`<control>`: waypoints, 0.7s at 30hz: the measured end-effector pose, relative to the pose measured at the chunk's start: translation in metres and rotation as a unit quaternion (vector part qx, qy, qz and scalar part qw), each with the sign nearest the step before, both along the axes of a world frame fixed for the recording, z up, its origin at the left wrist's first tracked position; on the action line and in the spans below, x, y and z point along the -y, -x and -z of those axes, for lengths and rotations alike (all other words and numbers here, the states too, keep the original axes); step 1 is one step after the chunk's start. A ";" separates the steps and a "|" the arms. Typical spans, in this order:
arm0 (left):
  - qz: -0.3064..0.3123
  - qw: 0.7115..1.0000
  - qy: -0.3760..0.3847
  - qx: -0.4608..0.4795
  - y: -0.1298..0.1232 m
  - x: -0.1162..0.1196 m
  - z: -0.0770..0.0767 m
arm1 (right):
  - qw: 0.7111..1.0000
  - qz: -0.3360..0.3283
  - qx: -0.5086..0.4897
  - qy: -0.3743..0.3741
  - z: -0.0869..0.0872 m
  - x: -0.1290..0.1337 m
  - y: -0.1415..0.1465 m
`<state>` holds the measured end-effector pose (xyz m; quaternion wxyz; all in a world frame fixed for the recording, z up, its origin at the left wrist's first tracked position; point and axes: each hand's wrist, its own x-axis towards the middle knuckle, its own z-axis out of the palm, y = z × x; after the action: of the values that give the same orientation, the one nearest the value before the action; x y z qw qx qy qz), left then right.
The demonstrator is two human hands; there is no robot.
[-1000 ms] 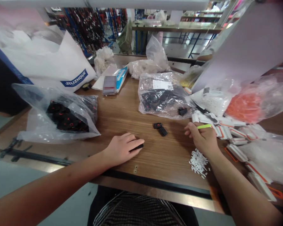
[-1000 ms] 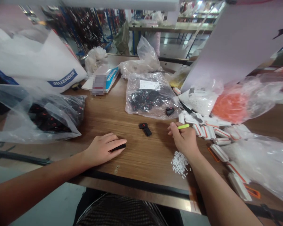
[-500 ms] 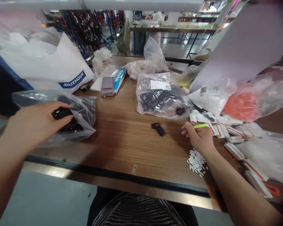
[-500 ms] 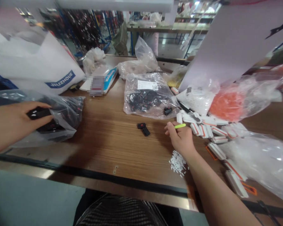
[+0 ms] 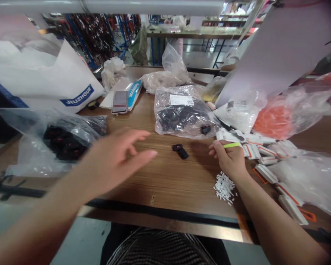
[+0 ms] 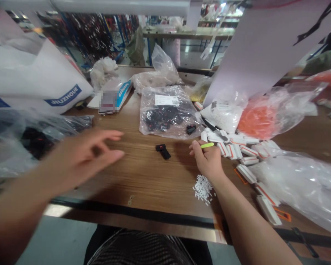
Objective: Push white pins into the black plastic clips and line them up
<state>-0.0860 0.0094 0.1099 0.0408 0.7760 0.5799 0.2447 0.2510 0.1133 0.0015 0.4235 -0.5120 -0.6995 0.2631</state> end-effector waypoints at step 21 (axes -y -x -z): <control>0.114 0.978 0.154 -0.085 -0.037 -0.004 0.037 | 1.000 -0.017 -0.012 -0.001 0.004 0.000 0.000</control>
<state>-0.0492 0.0133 0.0732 0.1377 0.8394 0.5198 0.0797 0.2510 0.1133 -0.0029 0.4273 -0.4964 -0.7035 0.2758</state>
